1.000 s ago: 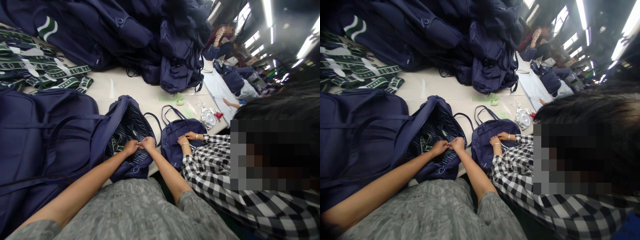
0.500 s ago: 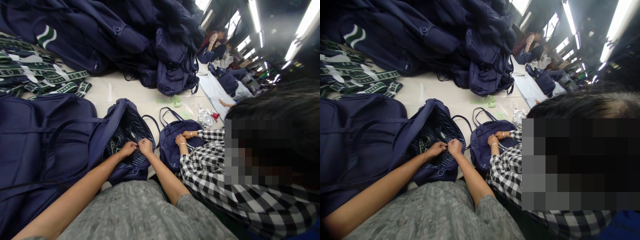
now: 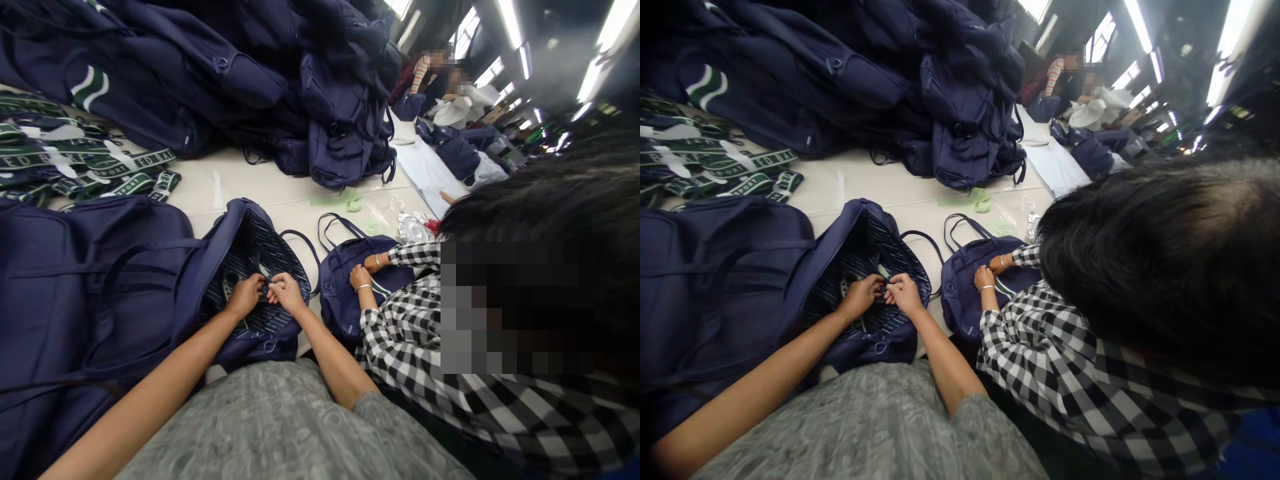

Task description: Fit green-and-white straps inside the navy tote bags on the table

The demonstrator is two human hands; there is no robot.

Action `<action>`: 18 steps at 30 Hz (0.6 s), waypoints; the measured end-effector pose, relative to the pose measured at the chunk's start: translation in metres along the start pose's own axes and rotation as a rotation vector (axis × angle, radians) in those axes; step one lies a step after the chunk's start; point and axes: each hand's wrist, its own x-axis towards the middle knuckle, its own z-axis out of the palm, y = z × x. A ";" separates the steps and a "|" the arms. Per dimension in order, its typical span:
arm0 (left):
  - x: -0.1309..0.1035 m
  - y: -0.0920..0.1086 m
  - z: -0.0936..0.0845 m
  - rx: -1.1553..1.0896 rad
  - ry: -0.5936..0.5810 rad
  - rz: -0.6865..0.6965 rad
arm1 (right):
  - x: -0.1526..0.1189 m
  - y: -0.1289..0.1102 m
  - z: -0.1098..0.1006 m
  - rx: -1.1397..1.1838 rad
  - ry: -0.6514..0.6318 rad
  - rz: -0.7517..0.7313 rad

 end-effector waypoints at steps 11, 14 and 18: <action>-0.007 0.017 -0.009 0.488 -0.075 0.400 | -0.006 -0.007 0.004 0.091 -0.169 0.090; -0.012 0.027 -0.009 0.641 -0.124 0.492 | -0.007 -0.007 0.004 0.028 -0.186 0.012; -0.015 0.036 -0.008 0.672 -0.152 0.538 | -0.011 -0.009 0.002 -0.056 -0.165 -0.042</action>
